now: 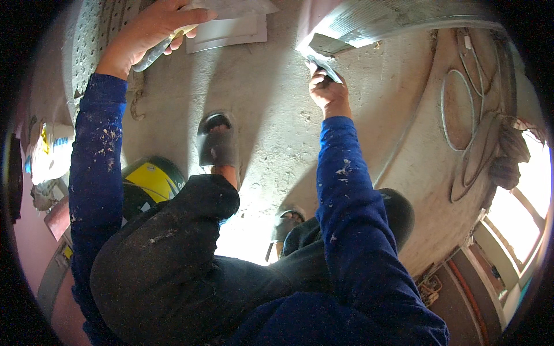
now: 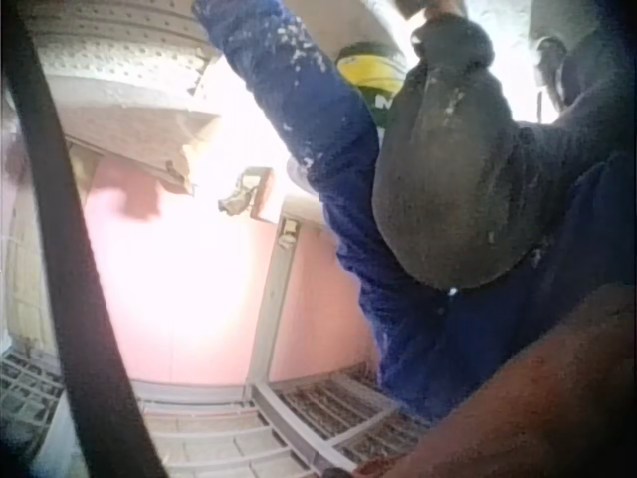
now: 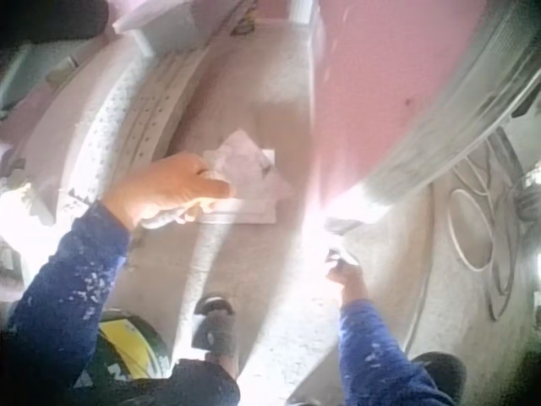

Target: The person applies plaster to a wall corner using a trowel and a hawk. They repeatedly scoop plaster from the hawk and smooth it onto the wall surface.

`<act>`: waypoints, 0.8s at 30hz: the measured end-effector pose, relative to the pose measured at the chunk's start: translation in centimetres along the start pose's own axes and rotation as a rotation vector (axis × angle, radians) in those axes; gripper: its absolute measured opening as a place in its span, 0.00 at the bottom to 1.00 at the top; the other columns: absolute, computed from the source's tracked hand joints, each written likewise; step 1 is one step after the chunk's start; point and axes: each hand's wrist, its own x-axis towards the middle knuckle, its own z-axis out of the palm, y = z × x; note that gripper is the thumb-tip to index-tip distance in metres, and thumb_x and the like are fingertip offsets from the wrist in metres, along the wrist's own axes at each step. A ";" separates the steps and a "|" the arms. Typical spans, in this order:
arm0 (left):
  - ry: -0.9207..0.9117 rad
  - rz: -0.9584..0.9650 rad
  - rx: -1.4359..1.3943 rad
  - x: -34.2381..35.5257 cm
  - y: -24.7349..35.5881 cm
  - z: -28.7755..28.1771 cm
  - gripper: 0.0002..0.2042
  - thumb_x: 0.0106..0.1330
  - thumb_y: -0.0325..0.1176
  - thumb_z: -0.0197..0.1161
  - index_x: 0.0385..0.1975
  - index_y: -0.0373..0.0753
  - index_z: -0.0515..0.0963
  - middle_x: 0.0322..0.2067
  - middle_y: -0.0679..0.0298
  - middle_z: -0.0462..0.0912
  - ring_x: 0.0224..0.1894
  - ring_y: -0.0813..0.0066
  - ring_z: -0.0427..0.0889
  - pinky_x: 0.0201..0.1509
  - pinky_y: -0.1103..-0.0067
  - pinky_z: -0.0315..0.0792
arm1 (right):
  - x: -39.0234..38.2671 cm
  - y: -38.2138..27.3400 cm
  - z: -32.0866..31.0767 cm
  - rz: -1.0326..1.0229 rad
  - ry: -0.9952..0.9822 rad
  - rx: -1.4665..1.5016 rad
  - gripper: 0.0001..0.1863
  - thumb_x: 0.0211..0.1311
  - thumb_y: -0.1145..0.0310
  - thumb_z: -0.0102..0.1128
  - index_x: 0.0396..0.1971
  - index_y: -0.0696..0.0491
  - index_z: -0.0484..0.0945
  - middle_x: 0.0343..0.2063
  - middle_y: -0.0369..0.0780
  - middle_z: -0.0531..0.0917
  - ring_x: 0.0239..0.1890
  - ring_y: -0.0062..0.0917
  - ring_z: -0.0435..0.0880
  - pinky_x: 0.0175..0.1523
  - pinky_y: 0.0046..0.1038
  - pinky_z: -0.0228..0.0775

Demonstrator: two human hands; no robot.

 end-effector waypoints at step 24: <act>-0.011 -0.073 0.007 -0.4 0.6 1.1 0.11 0.68 0.39 0.63 0.34 0.36 0.79 0.24 0.68 0.77 0.19 0.82 0.68 0.20 0.85 0.62 | 0.1 -0.7 0.9 -0.014 0.011 0.014 0.16 0.66 0.69 0.44 0.43 0.62 0.77 0.35 0.51 0.85 0.25 0.28 0.83 0.28 0.28 0.78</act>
